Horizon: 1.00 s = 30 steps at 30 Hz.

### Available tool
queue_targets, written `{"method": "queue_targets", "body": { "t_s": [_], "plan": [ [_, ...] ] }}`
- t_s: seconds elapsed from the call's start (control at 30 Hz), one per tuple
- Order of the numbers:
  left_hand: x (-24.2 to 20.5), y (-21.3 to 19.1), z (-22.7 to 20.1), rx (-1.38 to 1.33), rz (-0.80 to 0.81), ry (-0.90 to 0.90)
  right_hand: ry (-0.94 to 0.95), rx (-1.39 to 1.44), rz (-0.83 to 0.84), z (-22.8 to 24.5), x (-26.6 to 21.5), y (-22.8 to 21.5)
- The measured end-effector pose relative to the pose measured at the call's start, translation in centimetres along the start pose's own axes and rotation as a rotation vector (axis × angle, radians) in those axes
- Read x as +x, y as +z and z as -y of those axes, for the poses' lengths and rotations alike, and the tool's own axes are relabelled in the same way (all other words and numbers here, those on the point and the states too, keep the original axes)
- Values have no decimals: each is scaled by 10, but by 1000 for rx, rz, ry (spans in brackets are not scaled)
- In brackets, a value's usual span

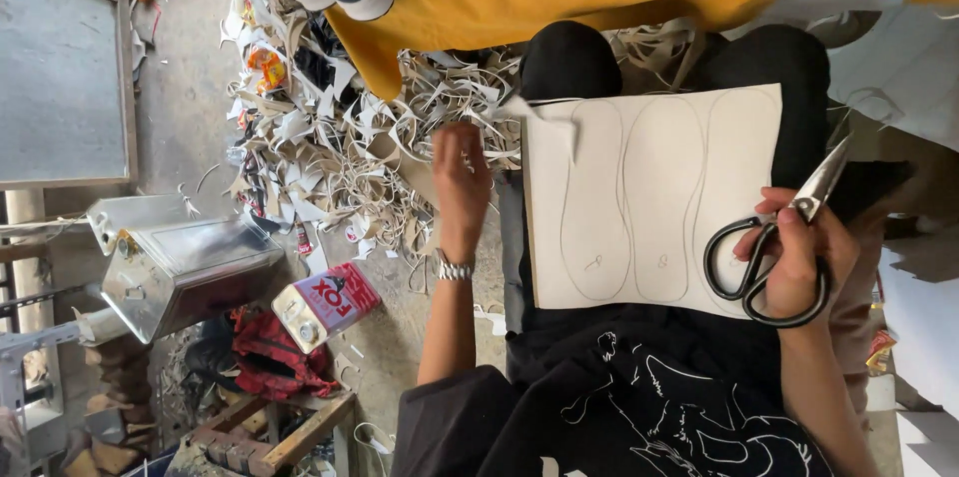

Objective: The person uses scissors to cut out shoe insole shapes from a sheet of white material. They hold the material on their lap, cut along the drawn outlines, and remove the excess pieces.

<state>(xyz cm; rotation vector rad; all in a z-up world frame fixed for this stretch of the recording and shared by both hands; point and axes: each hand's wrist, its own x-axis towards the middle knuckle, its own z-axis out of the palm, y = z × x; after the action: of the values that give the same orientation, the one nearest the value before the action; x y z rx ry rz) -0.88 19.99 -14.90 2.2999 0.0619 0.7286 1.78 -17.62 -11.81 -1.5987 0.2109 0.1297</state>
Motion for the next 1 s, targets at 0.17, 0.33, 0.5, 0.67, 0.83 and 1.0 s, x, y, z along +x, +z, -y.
{"method": "queue_targets", "body": {
  "t_s": [0.17, 0.33, 0.5, 0.67, 0.83, 1.0],
  "plan": [
    [-19, -21, 13, 682, 90, -591, -36, 18, -23, -3, 0, -3],
    [-19, -9, -136, -77, 26, -609, -33, 3, -21, -1, 1, -1],
    [-45, 10, -148, -188, 158, -909, -1, 67, -37, 6, 0, -11],
    [-19, -8, -131, -874, 79, -782, 51, 286, 115, 22, 2, -39],
    [6, -4, -123, -882, 34, -587, -48, -80, 138, 75, 8, -55],
    [2, 15, -97, -1060, -7, -633, 67, -487, 126, 88, 23, -27]
  ]
}}
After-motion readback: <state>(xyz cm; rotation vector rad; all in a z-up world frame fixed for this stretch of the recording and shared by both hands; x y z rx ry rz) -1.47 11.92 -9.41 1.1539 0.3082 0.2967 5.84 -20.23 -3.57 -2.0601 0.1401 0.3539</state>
